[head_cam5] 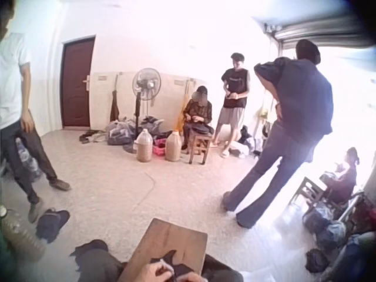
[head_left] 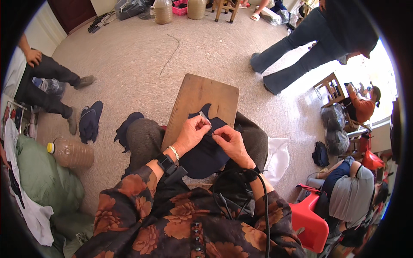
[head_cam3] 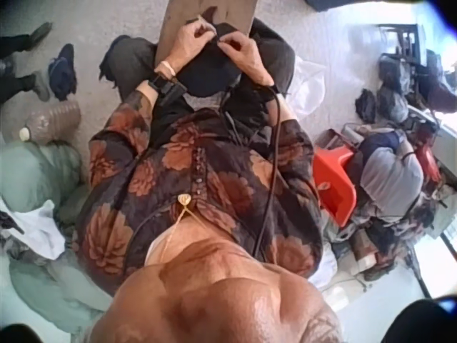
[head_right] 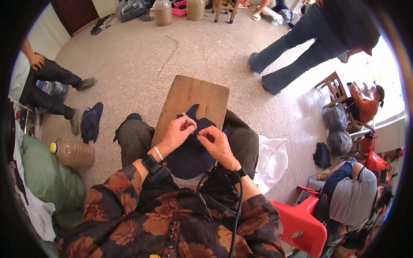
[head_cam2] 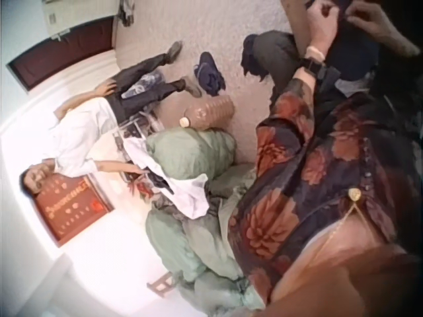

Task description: Manually sewing or threading a needle through pre-cut blue shoe upper material on a small wooden work surface.

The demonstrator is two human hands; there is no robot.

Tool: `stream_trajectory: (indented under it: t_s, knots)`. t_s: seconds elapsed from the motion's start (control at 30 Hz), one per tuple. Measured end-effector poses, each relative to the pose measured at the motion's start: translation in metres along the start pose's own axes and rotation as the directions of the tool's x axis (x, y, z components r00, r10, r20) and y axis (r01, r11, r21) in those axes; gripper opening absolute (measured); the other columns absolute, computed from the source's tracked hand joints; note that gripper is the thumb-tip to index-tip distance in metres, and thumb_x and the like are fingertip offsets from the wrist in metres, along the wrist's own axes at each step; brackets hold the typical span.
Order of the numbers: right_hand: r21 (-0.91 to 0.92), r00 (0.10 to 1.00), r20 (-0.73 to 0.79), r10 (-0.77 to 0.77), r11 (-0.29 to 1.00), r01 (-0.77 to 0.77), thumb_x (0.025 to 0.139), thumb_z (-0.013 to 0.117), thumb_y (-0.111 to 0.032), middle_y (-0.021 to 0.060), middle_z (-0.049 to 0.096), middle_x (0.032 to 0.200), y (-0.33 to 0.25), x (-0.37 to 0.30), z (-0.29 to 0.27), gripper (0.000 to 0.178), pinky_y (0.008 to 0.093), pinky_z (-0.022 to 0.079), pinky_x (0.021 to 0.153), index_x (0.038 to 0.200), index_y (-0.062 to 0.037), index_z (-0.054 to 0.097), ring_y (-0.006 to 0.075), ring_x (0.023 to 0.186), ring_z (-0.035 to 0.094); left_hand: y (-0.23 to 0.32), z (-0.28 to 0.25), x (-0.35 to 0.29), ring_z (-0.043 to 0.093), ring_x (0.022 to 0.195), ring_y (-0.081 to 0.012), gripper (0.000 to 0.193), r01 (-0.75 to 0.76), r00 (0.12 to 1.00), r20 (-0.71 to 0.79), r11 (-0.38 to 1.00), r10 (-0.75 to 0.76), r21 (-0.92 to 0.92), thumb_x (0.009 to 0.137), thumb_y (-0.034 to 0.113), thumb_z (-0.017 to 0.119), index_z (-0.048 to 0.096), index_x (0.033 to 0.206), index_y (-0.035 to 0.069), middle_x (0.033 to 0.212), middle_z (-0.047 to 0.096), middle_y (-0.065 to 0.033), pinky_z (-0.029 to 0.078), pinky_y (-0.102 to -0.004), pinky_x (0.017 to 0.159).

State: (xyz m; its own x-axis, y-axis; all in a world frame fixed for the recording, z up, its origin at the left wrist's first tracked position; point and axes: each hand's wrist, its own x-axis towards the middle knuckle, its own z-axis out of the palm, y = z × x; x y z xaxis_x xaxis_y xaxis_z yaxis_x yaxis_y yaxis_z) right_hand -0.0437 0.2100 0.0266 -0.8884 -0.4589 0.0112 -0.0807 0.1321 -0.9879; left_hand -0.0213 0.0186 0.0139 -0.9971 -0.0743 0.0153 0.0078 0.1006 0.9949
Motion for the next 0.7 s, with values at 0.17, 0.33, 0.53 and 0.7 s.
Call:
stream_trajectory:
  t_s: [0.17,0.33,0.53,0.7]
  knots:
    - [-0.159,1.0,-0.014,-0.005,0.987,0.003,0.088,0.072,-0.009,0.0045,0.063,0.075,-0.003,0.0,0.004,0.01,0.0269,0.046,0.06,0.089,0.0002,0.068,0.0094,0.066,0.056,0.004,0.006,0.002,0.058,0.072,-0.0042,0.012,0.216,0.975,0.11,0.939,-0.193,-0.269,0.095,0.011,0.067,0.067,0.104,0.002,0.086,0.067,0.0018,0.05,-0.0213,0.066]
    - [-0.229,0.998,-0.033,-0.055,0.972,0.046,0.09,0.071,-0.01,0.006,0.064,0.071,-0.005,0.007,0.005,0.012,0.0284,0.047,0.059,0.087,0.001,0.067,0.0102,0.064,0.057,0.007,0.012,-0.008,0.063,0.085,-0.0066,0.017,0.204,0.975,0.145,0.941,-0.17,-0.269,0.101,0.015,0.06,0.067,0.109,0.001,0.097,0.069,-0.0009,0.053,-0.0223,0.075]
    - [-0.151,0.989,-0.129,0.073,0.984,-0.092,0.091,0.072,-0.013,0.0036,0.063,0.071,-0.007,0.004,0.009,0.016,0.0266,0.048,0.059,0.086,0.0004,0.065,0.0081,0.065,0.056,0.002,0.008,-0.006,0.062,0.08,-0.0054,0.017,0.205,0.977,0.113,0.943,-0.181,-0.261,0.101,0.016,0.061,0.069,0.105,0.001,0.091,0.068,-0.0001,0.053,-0.0215,0.07]
    - [-0.144,0.987,-0.161,-0.021,0.99,-0.002,0.092,0.072,-0.012,0.0022,0.062,0.073,-0.006,0.014,0.009,0.015,0.0251,0.048,0.06,0.096,0.0003,0.065,0.0078,0.066,0.056,0.001,0.005,-0.006,0.061,0.076,-0.0048,0.018,0.197,0.971,0.17,0.962,-0.165,-0.188,0.1,0.017,0.063,0.069,0.105,0.0,0.088,0.067,0.0009,0.054,-0.0214,0.069]
